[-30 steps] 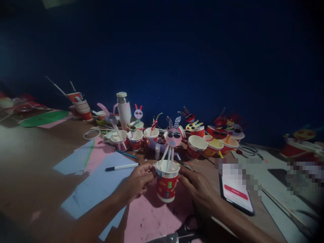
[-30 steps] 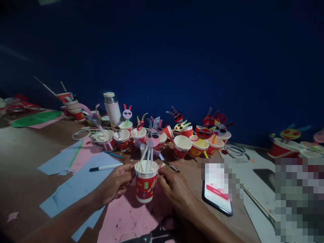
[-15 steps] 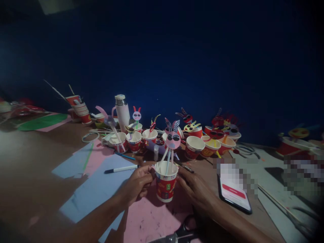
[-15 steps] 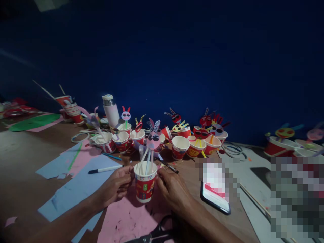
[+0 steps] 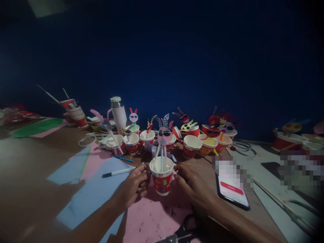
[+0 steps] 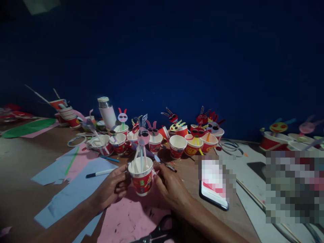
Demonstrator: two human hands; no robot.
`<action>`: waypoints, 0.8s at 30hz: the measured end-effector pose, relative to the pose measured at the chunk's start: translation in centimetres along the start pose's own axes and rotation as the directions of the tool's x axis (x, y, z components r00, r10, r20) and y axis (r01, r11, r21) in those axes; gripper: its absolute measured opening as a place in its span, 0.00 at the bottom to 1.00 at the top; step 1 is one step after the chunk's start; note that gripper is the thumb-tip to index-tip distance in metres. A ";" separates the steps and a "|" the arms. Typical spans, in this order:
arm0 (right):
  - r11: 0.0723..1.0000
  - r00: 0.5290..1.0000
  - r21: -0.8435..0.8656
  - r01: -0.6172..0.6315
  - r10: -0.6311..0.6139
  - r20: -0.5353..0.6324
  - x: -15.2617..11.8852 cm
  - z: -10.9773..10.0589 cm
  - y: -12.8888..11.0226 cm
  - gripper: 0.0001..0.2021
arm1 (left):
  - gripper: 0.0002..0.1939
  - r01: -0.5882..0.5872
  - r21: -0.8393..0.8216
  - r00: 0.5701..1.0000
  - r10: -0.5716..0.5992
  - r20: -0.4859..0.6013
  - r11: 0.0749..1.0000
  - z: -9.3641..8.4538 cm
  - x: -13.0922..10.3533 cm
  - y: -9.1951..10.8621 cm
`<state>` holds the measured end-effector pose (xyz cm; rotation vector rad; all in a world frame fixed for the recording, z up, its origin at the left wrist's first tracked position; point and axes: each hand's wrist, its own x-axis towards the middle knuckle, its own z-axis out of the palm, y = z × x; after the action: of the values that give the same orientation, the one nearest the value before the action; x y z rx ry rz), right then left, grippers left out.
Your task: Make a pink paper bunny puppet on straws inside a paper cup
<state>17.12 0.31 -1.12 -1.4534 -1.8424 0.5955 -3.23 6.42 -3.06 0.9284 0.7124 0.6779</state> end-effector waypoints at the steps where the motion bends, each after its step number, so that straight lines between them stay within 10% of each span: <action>1: 1.000 1.000 -0.001 -0.004 0.004 -0.018 0.0 0.1 0.1 0.09 | 0.06 -0.007 -0.003 1.000 0.007 0.003 1.000 0.0 0.0 0.0; 24: 0.992 0.992 -0.029 0.124 -0.124 0.019 0.0 -0.6 0.6 0.05 | 0.11 0.029 0.062 0.998 -0.025 -0.057 0.998 0.3 0.3 0.0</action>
<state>17.97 0.43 -1.18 -1.3453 -1.9469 0.5224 -2.85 6.54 -3.02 0.9583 0.7982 0.6630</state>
